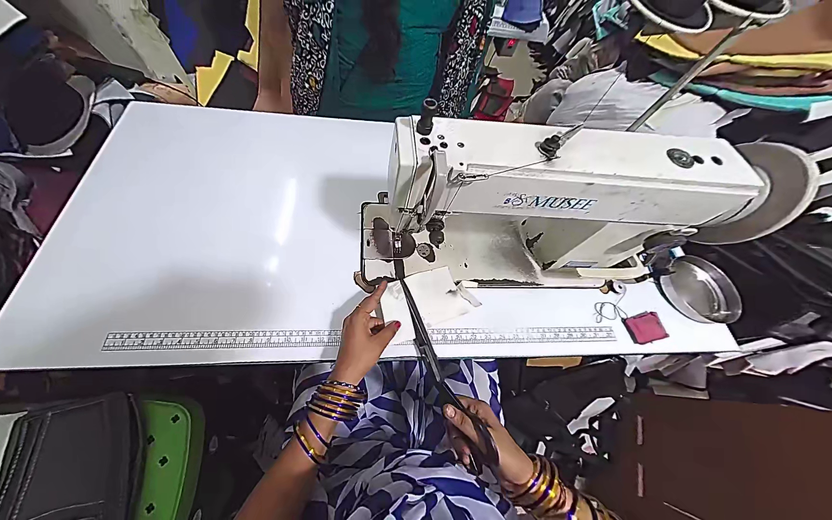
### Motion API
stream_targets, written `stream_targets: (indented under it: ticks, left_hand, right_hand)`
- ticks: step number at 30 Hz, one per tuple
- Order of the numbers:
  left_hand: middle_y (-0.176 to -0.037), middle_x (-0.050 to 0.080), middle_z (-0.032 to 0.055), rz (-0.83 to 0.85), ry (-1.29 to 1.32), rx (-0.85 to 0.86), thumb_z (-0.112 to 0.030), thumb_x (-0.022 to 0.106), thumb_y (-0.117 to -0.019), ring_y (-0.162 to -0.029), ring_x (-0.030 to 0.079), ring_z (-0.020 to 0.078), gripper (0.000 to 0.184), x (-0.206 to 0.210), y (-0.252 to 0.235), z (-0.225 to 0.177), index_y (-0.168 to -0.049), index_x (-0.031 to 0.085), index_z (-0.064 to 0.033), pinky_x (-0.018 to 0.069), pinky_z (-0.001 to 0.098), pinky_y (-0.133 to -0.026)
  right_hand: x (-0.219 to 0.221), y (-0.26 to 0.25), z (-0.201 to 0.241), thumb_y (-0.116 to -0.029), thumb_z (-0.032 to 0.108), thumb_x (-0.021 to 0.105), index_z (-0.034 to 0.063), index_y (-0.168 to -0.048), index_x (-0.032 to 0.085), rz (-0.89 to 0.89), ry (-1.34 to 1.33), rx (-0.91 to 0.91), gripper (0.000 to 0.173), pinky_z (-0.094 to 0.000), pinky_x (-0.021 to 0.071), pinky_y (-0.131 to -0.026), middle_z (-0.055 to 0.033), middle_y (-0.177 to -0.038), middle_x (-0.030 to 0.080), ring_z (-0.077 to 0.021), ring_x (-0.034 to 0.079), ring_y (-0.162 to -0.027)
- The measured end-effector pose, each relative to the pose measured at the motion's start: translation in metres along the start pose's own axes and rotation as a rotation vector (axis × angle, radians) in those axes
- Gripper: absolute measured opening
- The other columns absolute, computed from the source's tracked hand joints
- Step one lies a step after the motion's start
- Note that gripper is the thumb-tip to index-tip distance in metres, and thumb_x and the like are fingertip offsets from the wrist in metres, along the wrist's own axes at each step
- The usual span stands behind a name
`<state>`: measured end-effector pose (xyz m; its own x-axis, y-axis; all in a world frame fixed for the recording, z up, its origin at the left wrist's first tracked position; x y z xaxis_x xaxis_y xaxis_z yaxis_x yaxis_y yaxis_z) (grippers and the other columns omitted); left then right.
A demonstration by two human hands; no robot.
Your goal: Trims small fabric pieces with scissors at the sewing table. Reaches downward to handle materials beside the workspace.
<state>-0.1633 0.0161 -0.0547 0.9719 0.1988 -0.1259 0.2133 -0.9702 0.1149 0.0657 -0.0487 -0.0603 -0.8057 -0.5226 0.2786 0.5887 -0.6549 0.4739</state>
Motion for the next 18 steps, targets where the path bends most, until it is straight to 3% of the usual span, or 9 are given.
stream_targets:
  ticks: [3,5,7,9,10,12,14,18]
  left_hand:
    - [-0.119,0.071,0.0165,-0.064,-0.028,0.008,-0.006,0.069,-0.093,-0.083,0.07,0.0124,0.079,-0.018,-0.006,-0.001,-0.159,0.026,0.0006,0.0574,0.0286,-0.08]
    - [-0.104,0.075,0.0122,-0.123,-0.021,0.005,-0.008,0.069,-0.0945,-0.087,0.071,0.0106,0.065,-0.037,-0.013,-0.003,-0.152,0.04,0.002,0.0565,0.029,-0.084]
    - [-0.109,0.074,0.0114,-0.116,0.044,-0.014,-0.005,0.067,-0.0963,-0.097,0.07,0.0095,0.036,-0.052,-0.021,-0.009,-0.132,0.062,0.0028,0.055,0.0279,-0.089]
    - [-0.114,0.075,0.0066,-0.059,0.072,-0.024,-0.004,0.063,-0.0986,-0.101,0.068,0.0052,0.021,-0.057,-0.029,-0.017,-0.117,0.071,0.0014,0.0532,0.0246,-0.09]
    - [-0.112,0.074,0.0047,-0.035,0.088,-0.024,-0.004,0.062,-0.0993,-0.097,0.067,0.0042,0.019,-0.056,-0.032,-0.02,-0.115,0.072,0.0004,0.0529,0.0237,-0.085]
    - [-0.104,0.073,0.0035,-0.013,0.15,-0.026,-0.002,0.061,-0.0988,-0.088,0.066,0.0048,0.022,-0.05,-0.035,-0.022,-0.12,0.068,-0.0009,0.0537,0.0233,-0.079]
    - [-0.096,0.071,0.0033,-0.015,0.195,-0.032,0.002,0.062,-0.0968,-0.084,0.066,0.0065,0.033,-0.044,-0.035,-0.02,-0.13,0.06,-0.0029,0.0549,0.0248,-0.078]
    - [-0.106,0.073,0.007,-0.007,0.02,-0.002,-0.003,0.069,-0.0931,-0.092,0.069,0.0094,0.05,-0.042,-0.024,-0.006,-0.14,0.051,-0.0035,0.0557,0.0288,-0.086]
  right_hand:
    - [-0.001,-0.001,-0.002,-0.0928,0.048,0.069,0.0201,-0.082,0.061,0.004,-0.021,-0.02,0.031,-0.0161,0.0451,-0.042,0.0116,-0.055,0.054,0.0004,0.051,-0.043]
    - [-0.006,0.002,-0.01,-0.092,0.058,0.068,0.0205,-0.087,0.061,0.057,0.017,-0.079,0.038,-0.0159,0.0462,-0.045,0.0125,-0.059,0.056,0.0014,0.052,-0.046]
    - [-0.016,0.007,-0.024,-0.0907,0.071,0.059,0.0187,-0.098,0.057,0.122,0.147,-0.128,0.053,-0.0163,0.0477,-0.052,0.0137,-0.067,0.056,0.0024,0.054,-0.055]
    - [-0.026,0.015,-0.038,-0.088,0.079,0.053,0.0146,-0.108,0.054,0.149,0.308,-0.135,0.067,-0.0157,0.0456,-0.058,0.0144,-0.073,0.053,0.0048,0.051,-0.061]
    - [-0.03,0.018,-0.043,-0.0869,0.081,0.052,0.0118,-0.111,0.055,0.158,0.364,-0.133,0.073,-0.016,0.045,-0.061,0.0132,-0.075,0.052,0.0049,0.05,-0.064]
    - [-0.034,0.022,-0.047,-0.0849,0.083,0.051,0.0079,-0.113,0.057,0.19,0.431,-0.11,0.081,-0.0166,0.0452,-0.065,0.0102,-0.08,0.053,0.0042,0.051,-0.069]
    - [-0.032,0.02,-0.048,-0.0853,0.083,0.051,0.0079,-0.11,0.057,0.218,0.438,-0.119,0.08,-0.0156,0.0453,-0.067,0.0096,-0.081,0.054,0.0048,0.052,-0.071]
    - [-0.022,0.009,-0.046,-0.0873,0.081,0.051,0.0116,-0.108,0.056,0.244,0.332,-0.142,0.072,-0.0141,0.044,-0.066,0.012,-0.08,0.052,0.0056,0.05,-0.07]
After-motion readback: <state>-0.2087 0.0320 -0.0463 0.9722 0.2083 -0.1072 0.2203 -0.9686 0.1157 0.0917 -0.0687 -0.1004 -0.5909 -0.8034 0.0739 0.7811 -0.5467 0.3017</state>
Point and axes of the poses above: each hand's wrist, its own y-axis away from the middle knuckle, its own x-axis out of the palm, z = x × y, the point moved 5 cm from there along -y, towards the middle knuckle
